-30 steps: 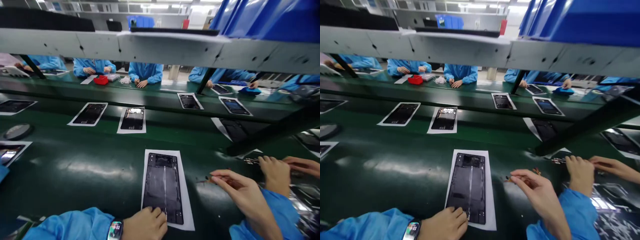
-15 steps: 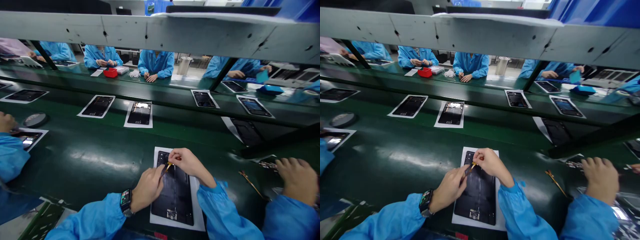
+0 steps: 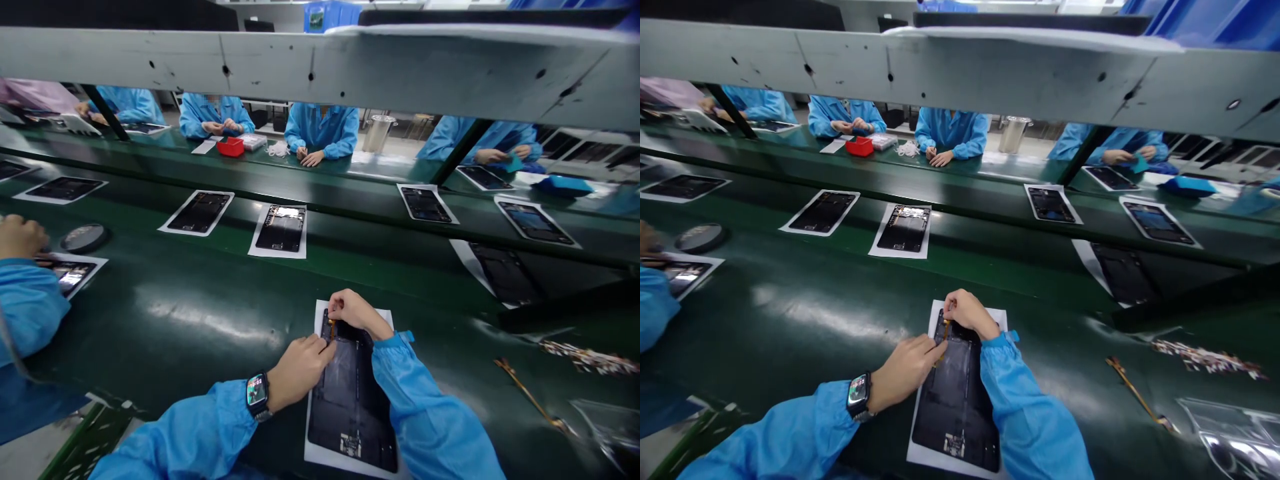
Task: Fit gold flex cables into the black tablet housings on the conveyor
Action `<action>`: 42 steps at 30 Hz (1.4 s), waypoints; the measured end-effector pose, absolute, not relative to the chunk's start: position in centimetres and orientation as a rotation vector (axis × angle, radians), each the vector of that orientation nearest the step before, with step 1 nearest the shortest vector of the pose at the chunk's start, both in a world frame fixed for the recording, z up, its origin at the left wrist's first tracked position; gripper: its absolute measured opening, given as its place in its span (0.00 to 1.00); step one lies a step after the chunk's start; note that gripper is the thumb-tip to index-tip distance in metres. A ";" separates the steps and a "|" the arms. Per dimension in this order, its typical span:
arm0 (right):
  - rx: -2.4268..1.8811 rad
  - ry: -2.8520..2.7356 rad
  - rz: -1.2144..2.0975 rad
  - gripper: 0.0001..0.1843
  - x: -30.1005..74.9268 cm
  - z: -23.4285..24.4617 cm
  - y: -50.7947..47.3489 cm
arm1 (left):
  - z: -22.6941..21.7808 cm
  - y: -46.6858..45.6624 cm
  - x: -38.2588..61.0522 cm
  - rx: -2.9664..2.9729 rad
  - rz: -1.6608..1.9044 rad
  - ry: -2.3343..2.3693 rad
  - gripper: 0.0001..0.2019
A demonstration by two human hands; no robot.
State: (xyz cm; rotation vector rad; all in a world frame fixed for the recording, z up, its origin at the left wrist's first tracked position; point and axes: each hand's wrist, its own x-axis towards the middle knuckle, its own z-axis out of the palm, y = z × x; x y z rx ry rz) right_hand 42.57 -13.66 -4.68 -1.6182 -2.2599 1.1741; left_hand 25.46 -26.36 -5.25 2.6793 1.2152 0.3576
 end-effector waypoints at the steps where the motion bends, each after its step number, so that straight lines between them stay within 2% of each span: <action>1: -1.643 -2.261 1.182 0.03 42.5 -4.7 -13.4 | -5.2 -26.3 25.4 2.617 0.403 1.204 0.16; 4: -1.727 -2.264 1.203 0.08 42.2 -4.7 -12.4 | -5.1 -26.0 25.2 2.311 0.602 1.146 0.19; 7: -1.766 -2.286 1.252 0.11 42.2 -4.7 -11.3 | -5.0 -25.7 25.2 1.932 0.749 1.092 0.17; 12: -1.793 -2.327 1.316 0.12 42.3 -4.7 -9.8 | -5.2 -24.7 25.3 1.291 0.782 1.020 0.11; 15: -1.778 -2.350 1.341 0.12 42.4 -4.6 -9.6 | -5.5 -24.3 25.0 1.122 0.811 0.951 0.09; 18: -1.741 -2.364 1.360 0.11 42.6 -4.5 -9.9 | -5.7 -24.4 24.8 1.227 0.831 0.989 0.09; 21: -1.720 -2.366 1.373 0.10 42.8 -4.3 -10.1 | -5.8 -24.6 24.7 1.600 0.898 1.162 0.05; 25: -1.722 -2.373 1.406 0.11 42.6 -4.0 -9.9 | -6.0 -24.6 24.5 2.183 1.001 1.199 0.10; 28: -1.723 -2.384 1.430 0.11 42.4 -3.7 -9.6 | -5.9 -24.5 24.2 2.434 0.964 1.215 0.10; 42: -1.786 -2.501 1.227 0.13 42.0 -3.7 -9.8 | -5.9 -24.9 24.5 2.624 0.907 1.234 0.09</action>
